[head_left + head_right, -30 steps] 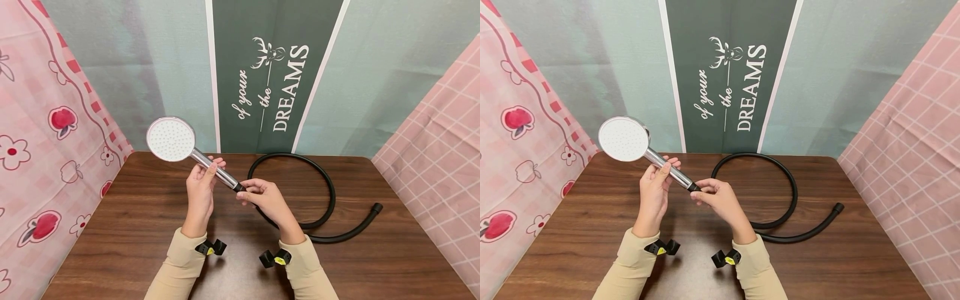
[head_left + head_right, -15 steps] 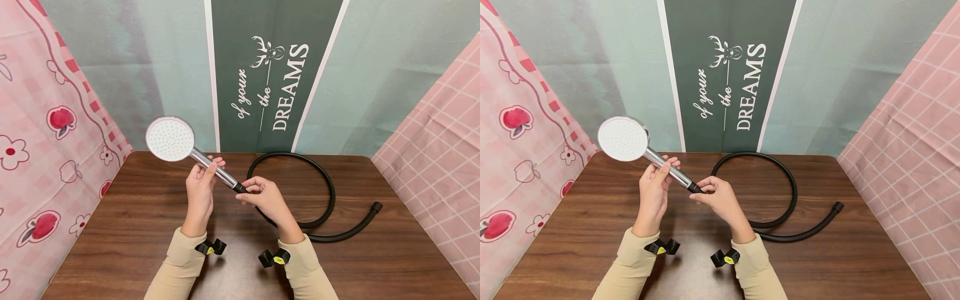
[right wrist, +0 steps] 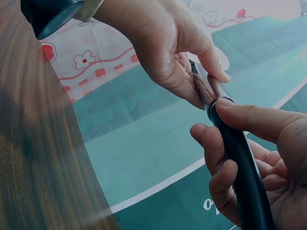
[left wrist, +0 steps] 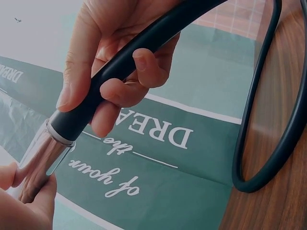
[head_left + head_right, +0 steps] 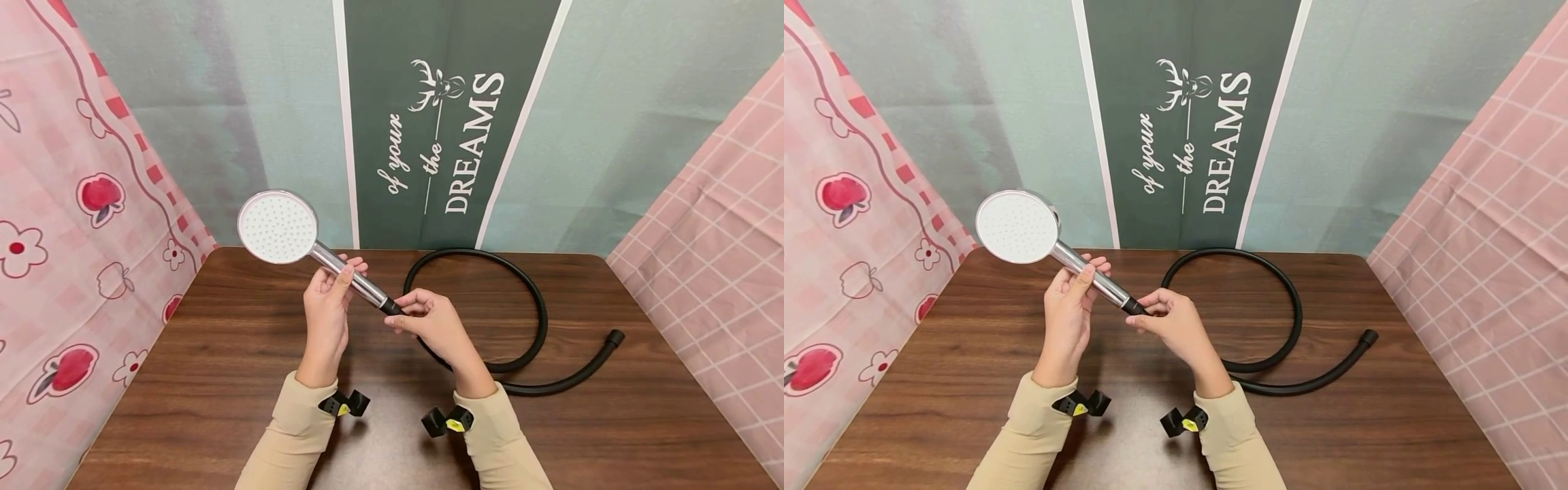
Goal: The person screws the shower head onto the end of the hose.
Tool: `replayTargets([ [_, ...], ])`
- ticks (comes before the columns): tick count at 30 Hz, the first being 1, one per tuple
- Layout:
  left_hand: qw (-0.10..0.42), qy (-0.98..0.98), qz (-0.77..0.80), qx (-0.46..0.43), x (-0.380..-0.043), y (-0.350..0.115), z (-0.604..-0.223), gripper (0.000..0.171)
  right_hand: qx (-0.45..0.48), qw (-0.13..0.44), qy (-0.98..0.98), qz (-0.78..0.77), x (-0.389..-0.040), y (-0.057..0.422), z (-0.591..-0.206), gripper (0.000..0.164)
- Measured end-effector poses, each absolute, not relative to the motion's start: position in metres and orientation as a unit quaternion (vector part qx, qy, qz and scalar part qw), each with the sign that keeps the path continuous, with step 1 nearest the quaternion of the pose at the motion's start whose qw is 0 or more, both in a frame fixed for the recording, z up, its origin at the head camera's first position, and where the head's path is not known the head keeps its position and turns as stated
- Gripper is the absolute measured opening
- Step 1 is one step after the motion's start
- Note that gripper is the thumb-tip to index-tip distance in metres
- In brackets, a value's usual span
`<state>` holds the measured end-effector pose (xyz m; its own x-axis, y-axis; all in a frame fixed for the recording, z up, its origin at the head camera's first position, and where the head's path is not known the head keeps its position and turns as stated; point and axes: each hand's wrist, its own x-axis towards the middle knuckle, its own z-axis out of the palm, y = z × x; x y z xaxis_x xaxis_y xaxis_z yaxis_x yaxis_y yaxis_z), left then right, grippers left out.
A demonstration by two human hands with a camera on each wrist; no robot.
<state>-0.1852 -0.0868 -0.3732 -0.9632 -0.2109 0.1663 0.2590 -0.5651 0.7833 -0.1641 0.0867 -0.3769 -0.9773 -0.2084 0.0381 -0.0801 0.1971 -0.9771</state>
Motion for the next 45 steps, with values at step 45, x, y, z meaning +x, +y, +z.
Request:
replayTargets([
  [45,0.135,-0.442,-0.887,-0.029,-0.1858,-0.0862,-0.3738,0.015,-0.079,0.053,0.789,-0.607,-0.1645,0.0861,-0.3766,0.026],
])
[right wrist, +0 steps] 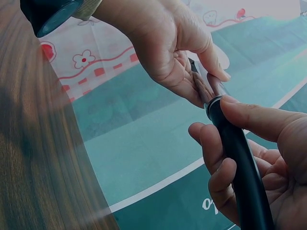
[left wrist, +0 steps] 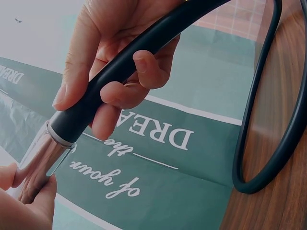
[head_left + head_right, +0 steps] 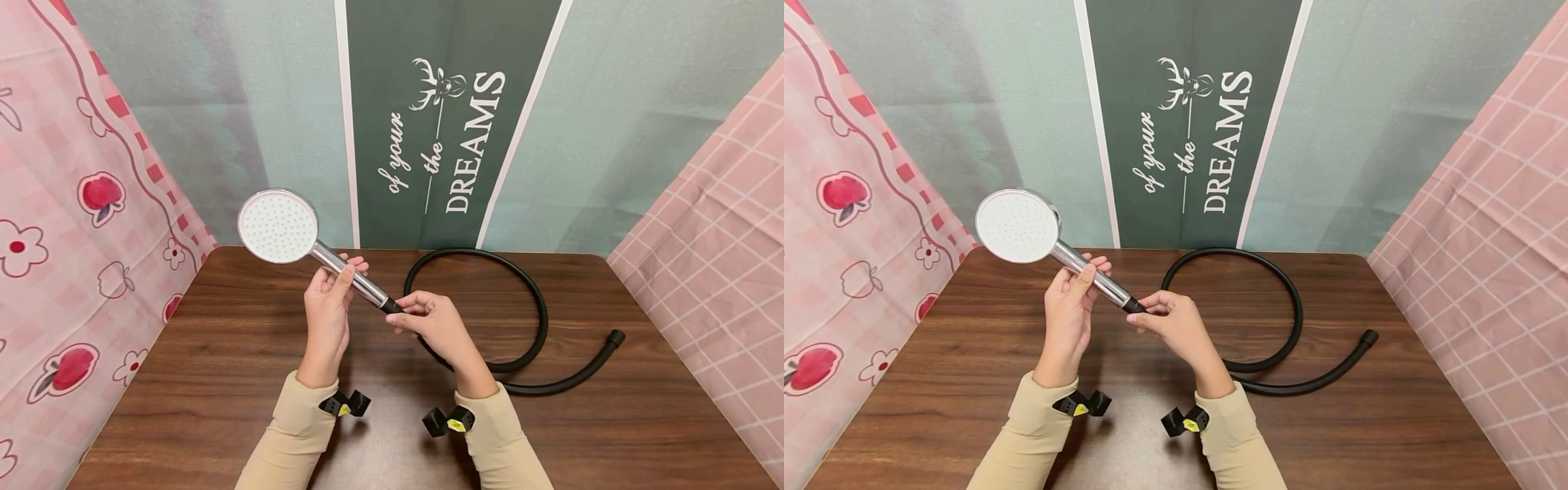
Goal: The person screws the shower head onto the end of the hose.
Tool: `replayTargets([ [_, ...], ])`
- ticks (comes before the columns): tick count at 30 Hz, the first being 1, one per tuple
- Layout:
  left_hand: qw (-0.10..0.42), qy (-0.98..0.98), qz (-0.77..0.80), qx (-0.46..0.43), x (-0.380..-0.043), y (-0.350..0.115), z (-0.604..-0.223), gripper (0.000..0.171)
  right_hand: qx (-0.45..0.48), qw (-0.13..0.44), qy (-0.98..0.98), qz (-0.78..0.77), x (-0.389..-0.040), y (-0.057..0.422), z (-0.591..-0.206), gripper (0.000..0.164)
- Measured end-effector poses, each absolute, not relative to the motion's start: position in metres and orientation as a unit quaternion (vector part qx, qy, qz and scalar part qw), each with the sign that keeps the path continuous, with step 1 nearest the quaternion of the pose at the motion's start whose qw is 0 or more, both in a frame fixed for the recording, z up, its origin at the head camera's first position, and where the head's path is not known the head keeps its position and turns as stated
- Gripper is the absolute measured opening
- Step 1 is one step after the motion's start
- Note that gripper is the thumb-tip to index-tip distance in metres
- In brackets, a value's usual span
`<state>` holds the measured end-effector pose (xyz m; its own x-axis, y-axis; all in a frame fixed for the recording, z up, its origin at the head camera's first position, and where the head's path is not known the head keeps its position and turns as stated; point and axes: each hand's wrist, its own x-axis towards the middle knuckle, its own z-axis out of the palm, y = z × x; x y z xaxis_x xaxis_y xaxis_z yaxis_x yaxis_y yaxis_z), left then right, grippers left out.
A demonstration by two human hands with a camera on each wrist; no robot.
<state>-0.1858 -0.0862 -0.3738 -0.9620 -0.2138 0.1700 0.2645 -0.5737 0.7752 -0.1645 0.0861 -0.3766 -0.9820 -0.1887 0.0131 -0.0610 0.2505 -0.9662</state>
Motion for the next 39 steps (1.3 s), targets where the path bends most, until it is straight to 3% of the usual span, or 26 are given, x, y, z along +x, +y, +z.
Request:
replayTargets([
  [39,0.133,-0.443,-0.886,-0.028,-0.1864,-0.0865,-0.3741,0.015,-0.095,0.048,0.803,-0.587,-0.1641,0.0864,-0.3763,0.025],
])
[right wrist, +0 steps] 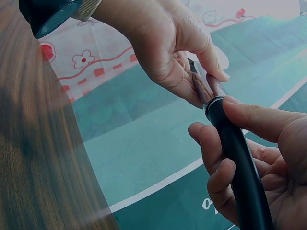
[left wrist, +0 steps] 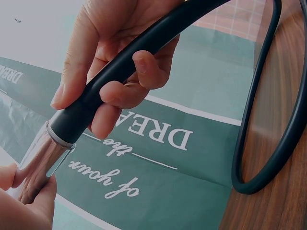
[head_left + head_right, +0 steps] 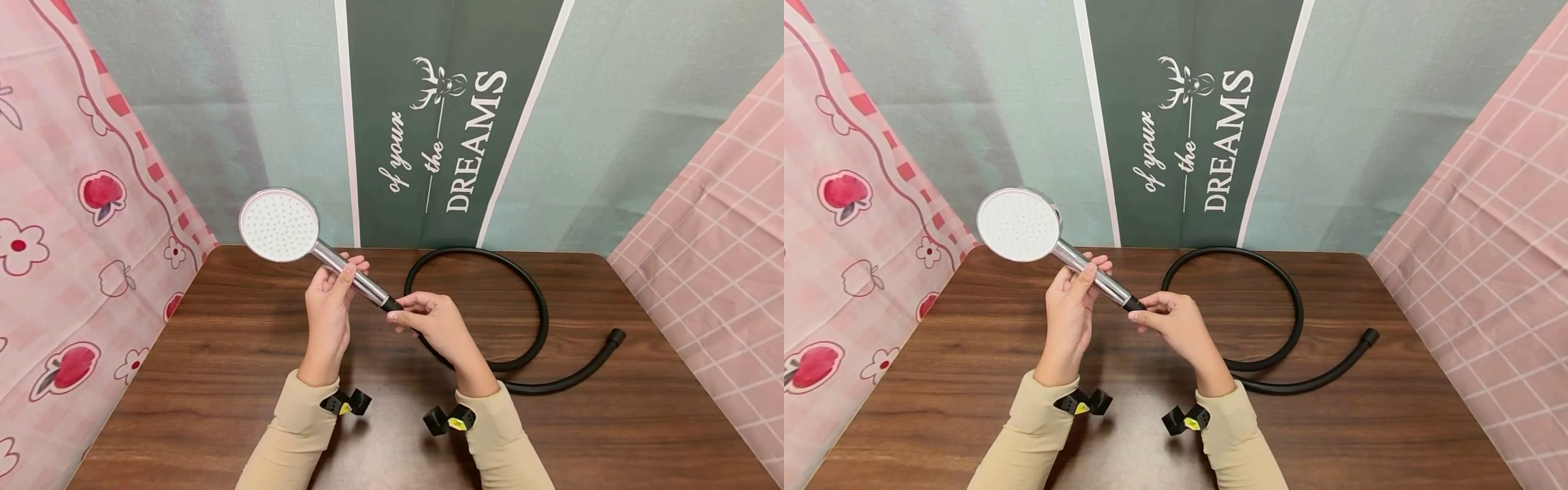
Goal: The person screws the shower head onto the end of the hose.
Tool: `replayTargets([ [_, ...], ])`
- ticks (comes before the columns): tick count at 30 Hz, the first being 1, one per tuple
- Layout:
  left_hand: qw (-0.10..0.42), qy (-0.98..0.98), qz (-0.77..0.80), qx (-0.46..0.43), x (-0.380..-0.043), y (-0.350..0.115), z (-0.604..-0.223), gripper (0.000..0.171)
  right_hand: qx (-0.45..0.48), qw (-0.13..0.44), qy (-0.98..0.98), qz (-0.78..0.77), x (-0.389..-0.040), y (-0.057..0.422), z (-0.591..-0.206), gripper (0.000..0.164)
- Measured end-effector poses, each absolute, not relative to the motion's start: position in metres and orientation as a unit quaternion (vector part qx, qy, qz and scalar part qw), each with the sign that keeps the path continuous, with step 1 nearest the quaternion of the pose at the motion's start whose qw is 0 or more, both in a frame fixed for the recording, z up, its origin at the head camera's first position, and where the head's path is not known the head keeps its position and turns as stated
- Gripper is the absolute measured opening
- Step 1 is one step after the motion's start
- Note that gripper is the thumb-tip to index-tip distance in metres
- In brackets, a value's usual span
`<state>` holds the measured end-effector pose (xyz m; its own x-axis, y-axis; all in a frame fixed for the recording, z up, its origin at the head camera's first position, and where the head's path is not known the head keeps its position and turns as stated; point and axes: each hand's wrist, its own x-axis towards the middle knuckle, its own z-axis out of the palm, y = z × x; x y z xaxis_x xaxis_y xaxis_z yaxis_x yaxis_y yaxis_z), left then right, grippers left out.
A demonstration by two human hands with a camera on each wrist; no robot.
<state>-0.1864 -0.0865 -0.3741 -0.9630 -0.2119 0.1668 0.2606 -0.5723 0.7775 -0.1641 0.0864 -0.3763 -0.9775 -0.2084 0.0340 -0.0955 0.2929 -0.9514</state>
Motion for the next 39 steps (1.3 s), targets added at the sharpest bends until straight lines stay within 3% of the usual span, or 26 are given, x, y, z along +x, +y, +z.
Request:
replayTargets([
  [39,0.130,-0.444,-0.886,-0.026,-0.1860,-0.0872,-0.3742,0.015,-0.094,0.056,0.800,-0.590,-0.1636,0.0859,-0.3768,0.026],
])
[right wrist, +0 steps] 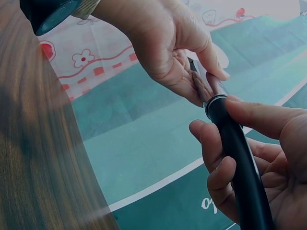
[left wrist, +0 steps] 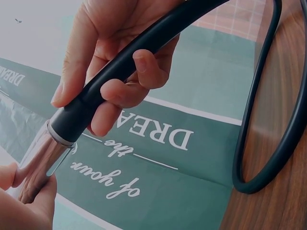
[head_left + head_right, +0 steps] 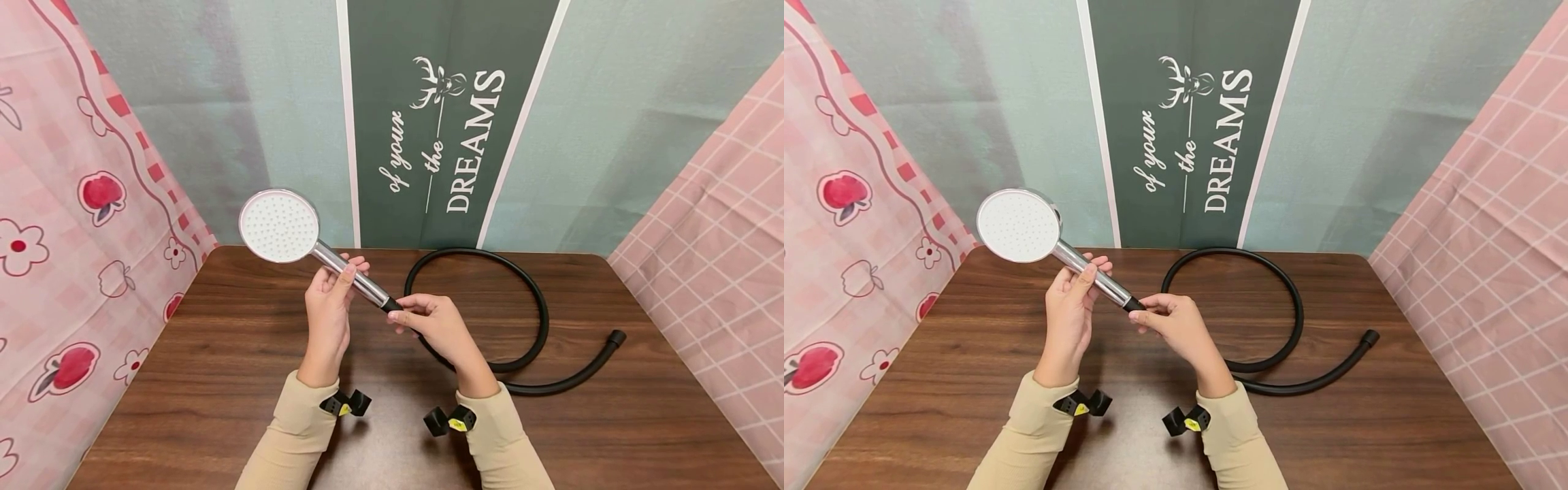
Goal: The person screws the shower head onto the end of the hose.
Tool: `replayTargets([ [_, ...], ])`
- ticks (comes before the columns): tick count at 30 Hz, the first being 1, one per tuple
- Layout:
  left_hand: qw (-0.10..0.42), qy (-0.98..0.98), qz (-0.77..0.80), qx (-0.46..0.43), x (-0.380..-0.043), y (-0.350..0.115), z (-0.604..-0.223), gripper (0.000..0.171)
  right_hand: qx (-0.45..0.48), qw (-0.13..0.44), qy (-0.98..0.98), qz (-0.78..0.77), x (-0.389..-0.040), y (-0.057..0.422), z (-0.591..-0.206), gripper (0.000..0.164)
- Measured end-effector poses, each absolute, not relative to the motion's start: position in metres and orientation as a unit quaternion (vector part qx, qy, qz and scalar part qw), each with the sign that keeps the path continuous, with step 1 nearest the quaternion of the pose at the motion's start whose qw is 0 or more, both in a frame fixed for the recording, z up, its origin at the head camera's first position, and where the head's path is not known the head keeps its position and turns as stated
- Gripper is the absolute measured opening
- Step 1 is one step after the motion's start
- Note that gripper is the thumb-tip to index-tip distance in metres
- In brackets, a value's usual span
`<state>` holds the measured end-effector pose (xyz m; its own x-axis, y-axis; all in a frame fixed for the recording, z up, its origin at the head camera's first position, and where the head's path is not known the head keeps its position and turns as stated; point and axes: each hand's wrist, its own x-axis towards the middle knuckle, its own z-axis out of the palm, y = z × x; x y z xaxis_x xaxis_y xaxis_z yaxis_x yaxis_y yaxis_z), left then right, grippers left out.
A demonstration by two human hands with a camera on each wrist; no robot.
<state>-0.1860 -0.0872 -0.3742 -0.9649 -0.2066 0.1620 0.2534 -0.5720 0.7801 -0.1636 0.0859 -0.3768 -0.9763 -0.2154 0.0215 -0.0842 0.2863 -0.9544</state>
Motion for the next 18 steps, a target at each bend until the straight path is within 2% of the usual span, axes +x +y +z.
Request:
replayTargets([
  [10,0.126,-0.448,-0.885,-0.027,-0.1852,-0.0881,-0.3735,0.016,-0.080,0.046,0.799,-0.594,-0.1640,0.0850,-0.3778,0.032],
  [18,0.126,-0.450,-0.884,-0.027,-0.1852,-0.0881,-0.3736,0.015,-0.082,0.044,0.800,-0.593,-0.1634,0.0846,-0.3764,0.031],
])
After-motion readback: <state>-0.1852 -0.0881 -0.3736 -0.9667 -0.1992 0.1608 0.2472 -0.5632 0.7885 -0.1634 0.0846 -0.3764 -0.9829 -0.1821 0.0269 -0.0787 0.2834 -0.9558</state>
